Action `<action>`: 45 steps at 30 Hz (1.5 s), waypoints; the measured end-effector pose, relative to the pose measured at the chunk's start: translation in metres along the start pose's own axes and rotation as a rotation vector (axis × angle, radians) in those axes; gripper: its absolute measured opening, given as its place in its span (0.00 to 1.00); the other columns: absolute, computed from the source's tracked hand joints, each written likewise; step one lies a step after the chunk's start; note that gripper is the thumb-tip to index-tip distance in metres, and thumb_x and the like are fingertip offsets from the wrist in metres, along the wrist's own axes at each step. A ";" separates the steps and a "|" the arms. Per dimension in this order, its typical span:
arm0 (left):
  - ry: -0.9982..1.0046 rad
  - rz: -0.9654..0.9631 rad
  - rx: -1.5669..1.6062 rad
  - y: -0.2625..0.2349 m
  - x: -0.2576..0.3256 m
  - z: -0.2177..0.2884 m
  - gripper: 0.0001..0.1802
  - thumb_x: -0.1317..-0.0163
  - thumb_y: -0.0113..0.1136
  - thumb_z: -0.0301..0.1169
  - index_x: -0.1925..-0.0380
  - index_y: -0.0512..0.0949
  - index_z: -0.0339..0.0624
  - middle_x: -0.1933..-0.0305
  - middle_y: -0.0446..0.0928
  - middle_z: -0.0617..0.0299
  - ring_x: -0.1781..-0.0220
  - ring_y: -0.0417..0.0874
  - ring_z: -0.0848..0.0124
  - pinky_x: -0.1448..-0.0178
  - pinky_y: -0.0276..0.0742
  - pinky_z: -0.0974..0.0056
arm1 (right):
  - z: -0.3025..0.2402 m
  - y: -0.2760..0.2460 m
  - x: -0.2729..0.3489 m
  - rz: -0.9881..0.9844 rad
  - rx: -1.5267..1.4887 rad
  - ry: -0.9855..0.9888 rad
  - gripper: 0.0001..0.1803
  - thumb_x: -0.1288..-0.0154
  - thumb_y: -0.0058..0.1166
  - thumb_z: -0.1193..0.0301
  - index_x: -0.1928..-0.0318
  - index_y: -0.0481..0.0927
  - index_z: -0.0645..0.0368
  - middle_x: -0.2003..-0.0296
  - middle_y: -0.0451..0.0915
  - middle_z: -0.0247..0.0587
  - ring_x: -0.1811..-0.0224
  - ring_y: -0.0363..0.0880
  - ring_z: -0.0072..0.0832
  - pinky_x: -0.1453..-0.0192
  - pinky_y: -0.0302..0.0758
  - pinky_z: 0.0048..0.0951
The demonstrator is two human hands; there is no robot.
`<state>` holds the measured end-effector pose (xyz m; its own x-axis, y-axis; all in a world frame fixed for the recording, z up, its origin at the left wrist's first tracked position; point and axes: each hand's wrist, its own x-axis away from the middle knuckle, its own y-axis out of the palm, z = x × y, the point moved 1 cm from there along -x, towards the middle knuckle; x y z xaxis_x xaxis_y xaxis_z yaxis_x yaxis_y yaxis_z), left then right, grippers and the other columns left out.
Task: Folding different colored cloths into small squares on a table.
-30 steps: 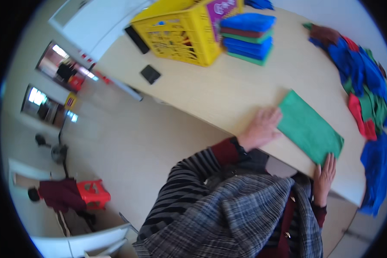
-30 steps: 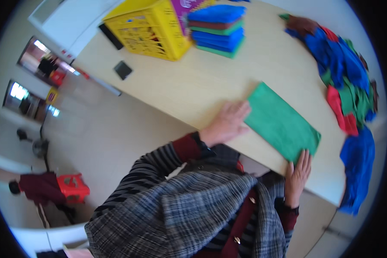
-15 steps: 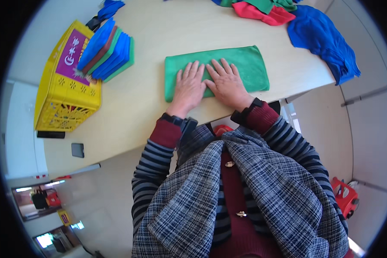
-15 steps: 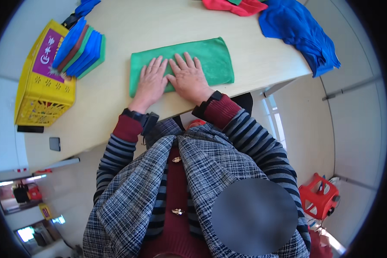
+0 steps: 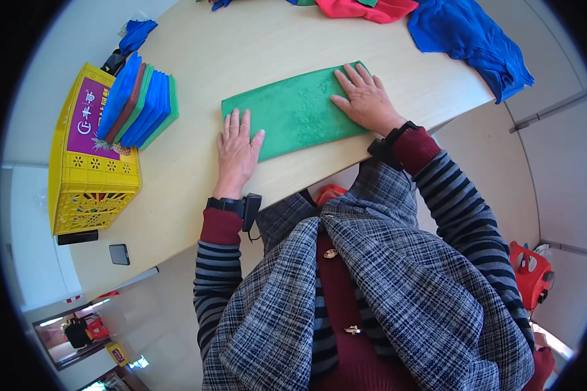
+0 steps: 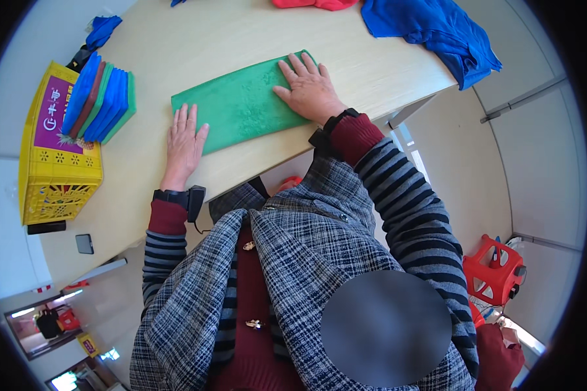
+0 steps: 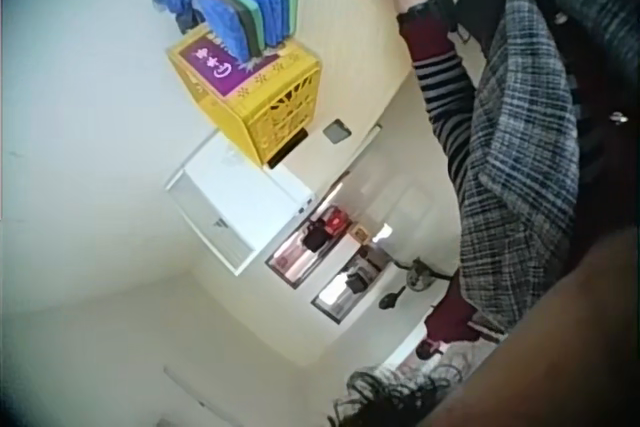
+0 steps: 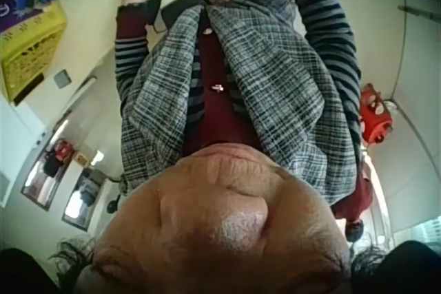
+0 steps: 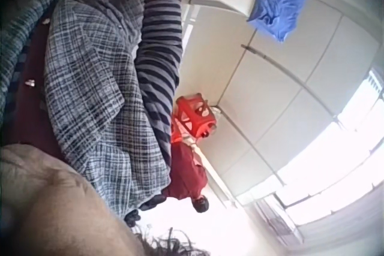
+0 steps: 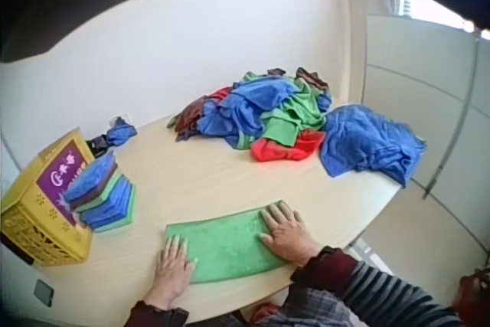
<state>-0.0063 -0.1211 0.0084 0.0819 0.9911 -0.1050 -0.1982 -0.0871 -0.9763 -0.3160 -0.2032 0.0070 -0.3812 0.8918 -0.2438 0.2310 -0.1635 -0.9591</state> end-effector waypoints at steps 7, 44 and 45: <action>-0.090 -0.016 -0.057 -0.013 0.005 -0.003 0.37 0.22 0.40 0.53 0.23 0.56 0.43 0.18 0.51 0.49 0.16 0.48 0.52 0.17 0.42 0.44 | 0.007 -0.017 0.006 -0.049 0.118 0.131 0.36 0.23 0.41 0.47 0.25 0.63 0.54 0.23 0.58 0.48 0.20 0.51 0.52 0.20 0.51 0.55; 0.069 -0.058 -0.112 0.003 -0.038 0.007 0.39 0.24 0.39 0.59 0.21 0.55 0.51 0.17 0.49 0.51 0.15 0.45 0.53 0.18 0.40 0.40 | -0.028 -0.015 -0.020 -0.271 0.057 -0.173 0.40 0.22 0.34 0.42 0.21 0.54 0.53 0.21 0.52 0.48 0.18 0.45 0.49 0.18 0.45 0.54; 0.059 -0.049 -0.088 0.003 -0.038 0.001 0.38 0.24 0.39 0.59 0.21 0.55 0.51 0.17 0.48 0.51 0.15 0.45 0.53 0.18 0.40 0.40 | -0.020 -0.010 -0.020 -0.274 0.055 -0.177 0.40 0.22 0.34 0.42 0.21 0.54 0.53 0.21 0.52 0.48 0.18 0.45 0.49 0.18 0.45 0.54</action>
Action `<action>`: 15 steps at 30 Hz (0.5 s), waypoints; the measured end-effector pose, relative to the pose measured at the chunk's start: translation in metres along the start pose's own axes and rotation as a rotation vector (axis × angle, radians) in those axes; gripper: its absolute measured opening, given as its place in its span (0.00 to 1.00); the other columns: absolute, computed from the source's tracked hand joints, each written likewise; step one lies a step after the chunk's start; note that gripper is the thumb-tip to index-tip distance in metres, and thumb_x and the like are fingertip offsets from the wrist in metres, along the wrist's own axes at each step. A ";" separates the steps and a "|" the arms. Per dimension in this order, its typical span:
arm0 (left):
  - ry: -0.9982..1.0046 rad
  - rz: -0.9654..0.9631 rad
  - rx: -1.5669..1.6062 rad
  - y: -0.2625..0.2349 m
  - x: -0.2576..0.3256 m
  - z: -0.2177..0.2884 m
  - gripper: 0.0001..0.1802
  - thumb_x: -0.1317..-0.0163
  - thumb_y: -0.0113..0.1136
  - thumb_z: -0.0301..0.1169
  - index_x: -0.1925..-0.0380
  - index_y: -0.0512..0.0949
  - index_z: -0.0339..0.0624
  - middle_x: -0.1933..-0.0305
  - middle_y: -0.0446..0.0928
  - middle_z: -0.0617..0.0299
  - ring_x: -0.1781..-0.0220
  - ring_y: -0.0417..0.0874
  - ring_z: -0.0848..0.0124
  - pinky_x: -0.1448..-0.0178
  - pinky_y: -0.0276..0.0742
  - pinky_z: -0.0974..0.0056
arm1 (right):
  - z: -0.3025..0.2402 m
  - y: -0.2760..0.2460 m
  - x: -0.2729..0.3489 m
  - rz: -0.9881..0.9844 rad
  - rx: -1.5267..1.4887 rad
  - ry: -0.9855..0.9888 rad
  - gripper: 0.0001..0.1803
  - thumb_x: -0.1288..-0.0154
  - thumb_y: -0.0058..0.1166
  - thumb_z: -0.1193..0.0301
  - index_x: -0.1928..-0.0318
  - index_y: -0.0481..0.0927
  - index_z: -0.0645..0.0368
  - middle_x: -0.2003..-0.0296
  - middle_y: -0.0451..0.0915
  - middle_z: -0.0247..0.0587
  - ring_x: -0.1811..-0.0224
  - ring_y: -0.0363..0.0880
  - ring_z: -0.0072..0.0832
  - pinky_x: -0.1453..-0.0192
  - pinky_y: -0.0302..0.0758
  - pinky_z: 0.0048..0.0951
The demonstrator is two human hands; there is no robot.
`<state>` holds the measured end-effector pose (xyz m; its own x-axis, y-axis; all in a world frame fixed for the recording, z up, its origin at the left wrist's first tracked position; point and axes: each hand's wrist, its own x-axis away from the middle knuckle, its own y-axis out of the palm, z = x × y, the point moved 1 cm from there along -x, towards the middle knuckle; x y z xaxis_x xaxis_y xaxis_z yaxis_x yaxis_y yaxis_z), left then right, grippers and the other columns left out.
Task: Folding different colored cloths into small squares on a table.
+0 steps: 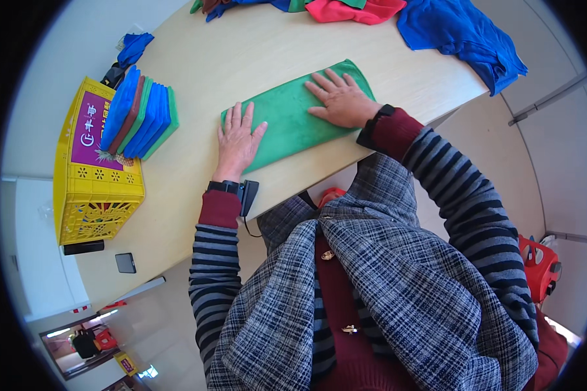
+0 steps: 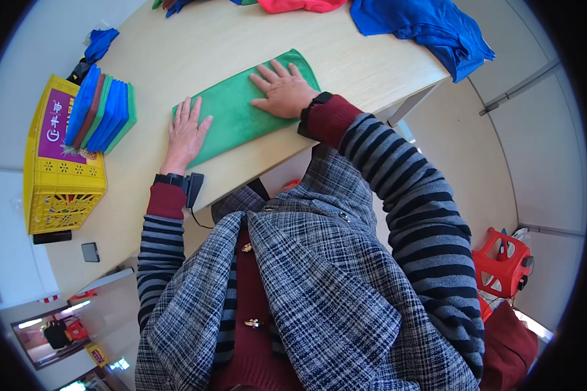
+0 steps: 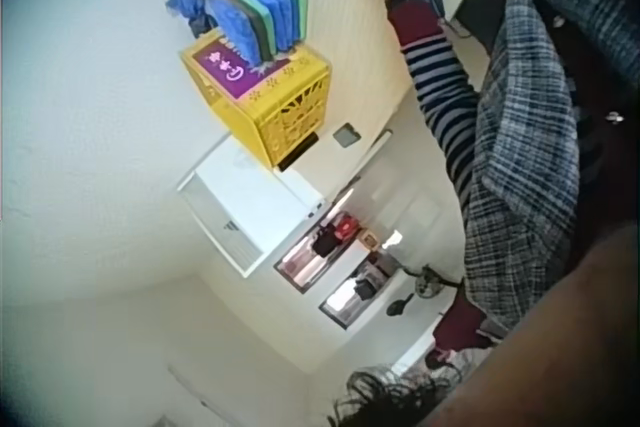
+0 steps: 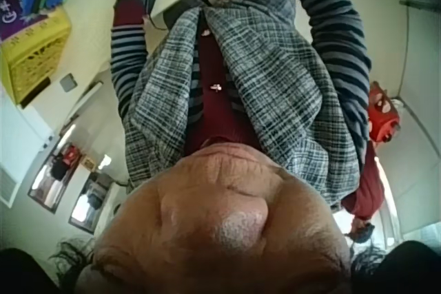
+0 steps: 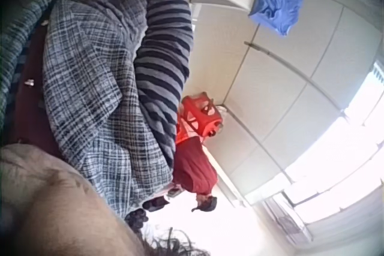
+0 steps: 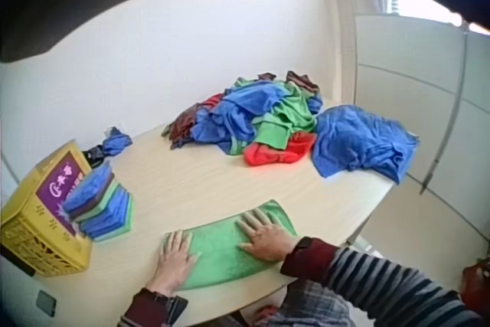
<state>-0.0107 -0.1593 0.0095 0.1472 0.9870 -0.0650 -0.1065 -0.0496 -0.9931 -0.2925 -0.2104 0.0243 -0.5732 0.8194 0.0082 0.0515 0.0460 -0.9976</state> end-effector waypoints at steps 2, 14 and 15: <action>-0.016 0.020 0.049 -0.001 0.001 -0.010 0.38 0.24 0.39 0.58 0.21 0.55 0.51 0.16 0.48 0.51 0.15 0.45 0.53 0.17 0.40 0.40 | 0.014 0.006 0.003 0.054 0.014 0.032 0.40 0.22 0.32 0.41 0.21 0.55 0.51 0.21 0.52 0.46 0.18 0.44 0.48 0.18 0.45 0.56; 0.056 0.099 -0.096 -0.020 0.017 0.053 0.37 0.25 0.44 0.56 0.24 0.60 0.48 0.18 0.53 0.50 0.16 0.50 0.56 0.18 0.43 0.40 | -0.005 0.003 0.032 0.242 0.008 0.165 0.36 0.23 0.43 0.48 0.24 0.62 0.55 0.23 0.57 0.49 0.19 0.50 0.48 0.18 0.47 0.54; 0.051 0.097 -0.097 -0.015 0.017 0.066 0.37 0.25 0.44 0.56 0.24 0.60 0.48 0.18 0.53 0.50 0.16 0.50 0.56 0.18 0.43 0.40 | -0.015 0.006 0.032 0.306 -0.006 0.115 0.35 0.24 0.44 0.49 0.25 0.63 0.55 0.23 0.58 0.49 0.19 0.51 0.48 0.19 0.48 0.55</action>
<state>-0.0718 -0.1318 0.0302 0.1913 0.9678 -0.1637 -0.0274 -0.1614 -0.9865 -0.2982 -0.1749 0.0197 -0.4342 0.8548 -0.2841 0.2120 -0.2095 -0.9545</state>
